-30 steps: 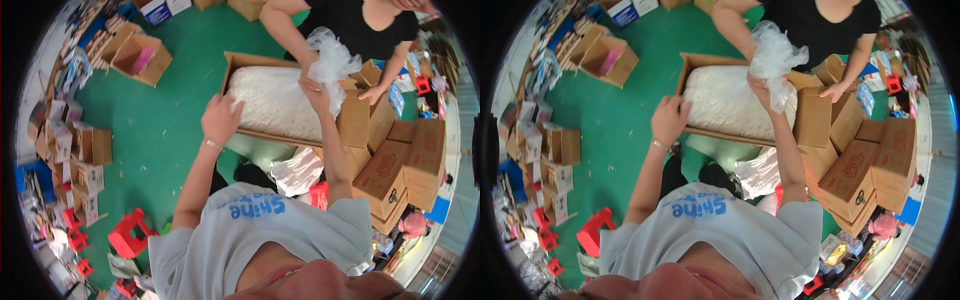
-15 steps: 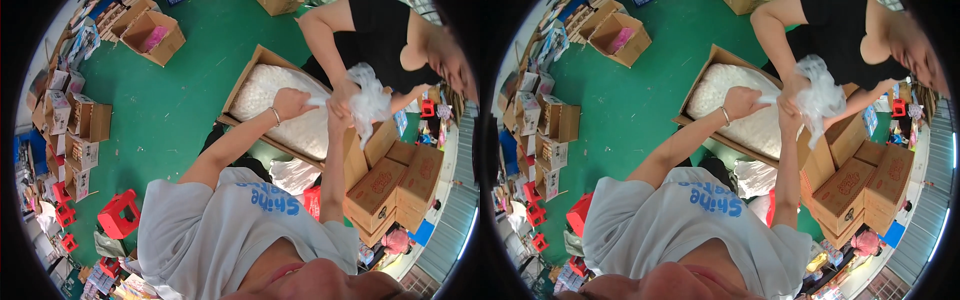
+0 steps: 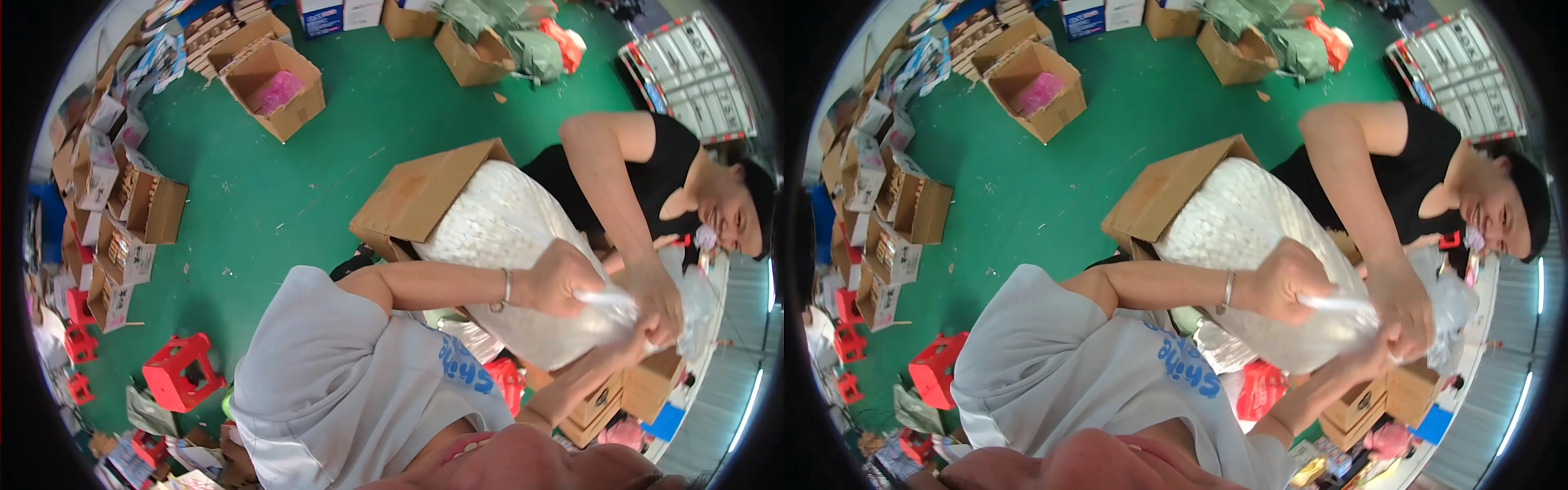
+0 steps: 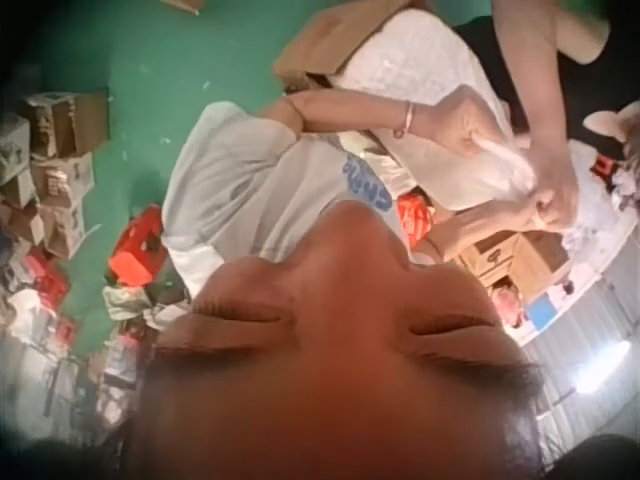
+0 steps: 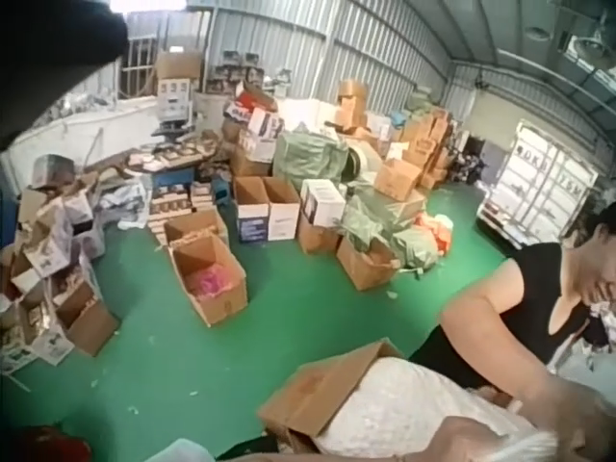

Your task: Manually filling small plastic trays with white square items and sealing them with yellow and pink labels.

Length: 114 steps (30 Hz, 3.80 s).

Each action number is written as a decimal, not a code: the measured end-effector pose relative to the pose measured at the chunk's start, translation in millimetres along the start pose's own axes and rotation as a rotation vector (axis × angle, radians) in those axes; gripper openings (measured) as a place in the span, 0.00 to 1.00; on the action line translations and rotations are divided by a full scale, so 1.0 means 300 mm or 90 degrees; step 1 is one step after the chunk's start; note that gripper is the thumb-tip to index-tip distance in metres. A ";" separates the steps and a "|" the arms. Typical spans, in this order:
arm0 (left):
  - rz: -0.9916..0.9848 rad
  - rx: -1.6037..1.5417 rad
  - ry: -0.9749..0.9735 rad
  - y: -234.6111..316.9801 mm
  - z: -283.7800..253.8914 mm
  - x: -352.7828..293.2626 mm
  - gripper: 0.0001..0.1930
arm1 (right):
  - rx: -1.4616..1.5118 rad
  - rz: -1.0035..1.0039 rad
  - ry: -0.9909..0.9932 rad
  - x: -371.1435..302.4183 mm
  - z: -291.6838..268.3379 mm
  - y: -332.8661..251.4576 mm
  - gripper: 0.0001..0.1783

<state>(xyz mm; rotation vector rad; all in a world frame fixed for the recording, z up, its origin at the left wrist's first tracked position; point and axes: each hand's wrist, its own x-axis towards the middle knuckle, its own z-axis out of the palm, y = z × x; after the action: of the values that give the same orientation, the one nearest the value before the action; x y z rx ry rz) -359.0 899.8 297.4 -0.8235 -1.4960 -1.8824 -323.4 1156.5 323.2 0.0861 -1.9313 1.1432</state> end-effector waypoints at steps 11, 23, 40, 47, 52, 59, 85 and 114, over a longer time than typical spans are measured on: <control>0.297 -0.080 0.207 0.899 -0.078 -0.147 0.14 | 0.155 -0.021 -0.072 -0.134 -0.509 -0.112 0.32; 0.371 0.201 0.361 1.773 -0.031 -1.087 0.14 | 0.345 -0.064 -0.198 -0.789 -0.705 -0.879 0.38; 0.066 0.470 0.412 2.934 -0.893 -2.277 0.08 | 0.504 0.248 -1.021 -2.404 -0.020 -1.885 0.35; 0.163 0.644 0.564 3.563 -1.556 -2.531 0.08 | 0.597 0.276 -1.183 -3.130 0.323 -2.827 0.27; 0.231 0.784 0.604 4.066 -2.164 -2.805 0.10 | 0.829 -0.076 -1.417 -3.752 0.885 -3.526 0.28; 0.280 1.066 0.679 4.765 -3.055 -3.046 0.17 | 0.775 -0.887 -1.094 -4.627 1.521 -4.638 0.29; 0.334 1.565 0.817 8.152 -5.434 -5.010 0.21 | 1.051 -0.698 -1.817 -8.543 0.909 -8.542 0.28; -0.081 2.033 1.338 11.913 -6.690 -7.211 0.15 | 0.296 -0.314 -2.853 -11.867 -1.557 -11.748 0.26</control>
<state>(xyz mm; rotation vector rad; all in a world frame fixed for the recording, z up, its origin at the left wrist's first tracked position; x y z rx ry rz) 3538.4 -1602.5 467.7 -3.1592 0.9867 -2.2362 3781.1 -1753.2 317.1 -0.9014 -0.4390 0.6264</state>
